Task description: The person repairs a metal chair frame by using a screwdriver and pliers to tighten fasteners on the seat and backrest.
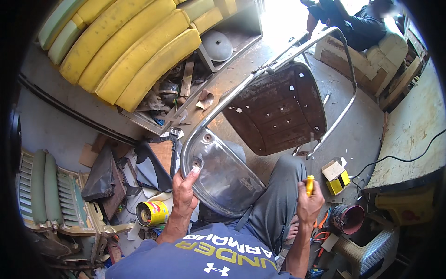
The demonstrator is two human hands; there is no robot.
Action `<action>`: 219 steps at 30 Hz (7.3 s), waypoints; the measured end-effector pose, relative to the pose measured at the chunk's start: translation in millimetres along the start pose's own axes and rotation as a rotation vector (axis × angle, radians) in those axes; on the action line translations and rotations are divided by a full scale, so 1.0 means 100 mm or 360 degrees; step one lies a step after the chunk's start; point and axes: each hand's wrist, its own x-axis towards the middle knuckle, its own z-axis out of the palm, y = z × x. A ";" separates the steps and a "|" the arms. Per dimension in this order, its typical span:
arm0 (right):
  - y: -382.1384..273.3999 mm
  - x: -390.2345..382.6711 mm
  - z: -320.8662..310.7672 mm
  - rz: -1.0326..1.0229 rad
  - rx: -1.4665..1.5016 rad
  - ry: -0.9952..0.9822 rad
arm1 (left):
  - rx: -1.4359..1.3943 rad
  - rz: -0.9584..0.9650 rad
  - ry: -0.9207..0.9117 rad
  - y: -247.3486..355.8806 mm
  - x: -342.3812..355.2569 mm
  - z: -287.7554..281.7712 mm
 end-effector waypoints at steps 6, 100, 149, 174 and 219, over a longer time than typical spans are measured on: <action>1.43 0.11 -0.45 0.0345 -0.0914 0.0367 | 0.0021 0.0059 0.0146 0.00 -0.04 0.14; 2.73 -0.71 -0.84 0.0579 -0.1123 0.0664 | -0.0052 0.0007 0.0097 0.08 -0.01 0.11; 1.40 -0.49 -0.28 0.0300 0.2193 0.0166 | 0.1143 0.1109 -0.0777 -0.08 -0.46 1.02; 0.40 -0.73 -0.09 -0.0357 0.1176 -0.0489 | 0.0448 -0.0673 -0.1352 -0.66 -0.59 1.24; 2.26 -2.42 -0.25 0.1170 -0.0028 0.0672 | 0.0804 -0.0761 -0.1533 -0.91 -0.72 1.60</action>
